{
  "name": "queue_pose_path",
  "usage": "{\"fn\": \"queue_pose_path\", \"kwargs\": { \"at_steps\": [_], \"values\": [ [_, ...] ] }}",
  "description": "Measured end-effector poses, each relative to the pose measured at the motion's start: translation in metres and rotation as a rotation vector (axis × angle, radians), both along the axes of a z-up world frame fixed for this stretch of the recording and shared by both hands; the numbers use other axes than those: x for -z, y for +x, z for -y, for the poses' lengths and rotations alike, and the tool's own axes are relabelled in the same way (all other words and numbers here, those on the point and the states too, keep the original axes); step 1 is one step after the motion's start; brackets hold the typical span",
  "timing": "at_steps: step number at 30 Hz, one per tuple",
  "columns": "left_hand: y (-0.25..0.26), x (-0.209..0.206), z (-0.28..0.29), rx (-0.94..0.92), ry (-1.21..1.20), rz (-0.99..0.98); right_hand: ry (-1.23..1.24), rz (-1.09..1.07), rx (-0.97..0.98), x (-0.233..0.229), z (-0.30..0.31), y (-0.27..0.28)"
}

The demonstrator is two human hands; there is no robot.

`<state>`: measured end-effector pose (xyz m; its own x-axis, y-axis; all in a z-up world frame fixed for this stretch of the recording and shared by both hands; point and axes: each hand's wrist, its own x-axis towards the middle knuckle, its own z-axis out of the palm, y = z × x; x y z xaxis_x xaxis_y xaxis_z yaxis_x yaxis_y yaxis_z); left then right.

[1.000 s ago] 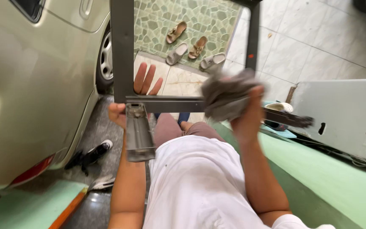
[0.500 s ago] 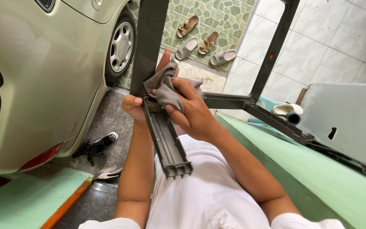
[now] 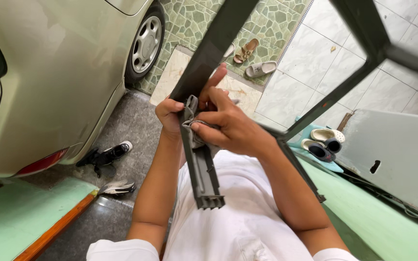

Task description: The person wipes a gray plastic frame with a cloth, then picks up and connects multiple frame pieces to assemble a larger structure. The person continues to wipe and adjust the assembled frame while standing in a garage-like area.

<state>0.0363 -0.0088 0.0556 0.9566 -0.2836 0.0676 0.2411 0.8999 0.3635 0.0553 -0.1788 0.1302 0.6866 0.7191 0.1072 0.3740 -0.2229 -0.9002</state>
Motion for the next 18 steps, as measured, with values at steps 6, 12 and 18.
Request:
{"fn": "queue_pose_path", "kwargs": {
  "at_steps": [6, 12, 18],
  "values": [
    [0.007, 0.018, -0.004, 0.128, 0.004, -0.11, -0.105, -0.207, -0.023, 0.003, 0.021, 0.016],
    [0.006, 0.028, -0.011, 0.178, 0.182, -0.083, -0.347, -0.043, -0.118, 0.024, 0.029, 0.034],
    [0.027, 0.04, -0.056, 0.171, 0.196, -0.087, -0.36, 0.131, 0.734, 0.032, 0.039, 0.055]
  ]
}}
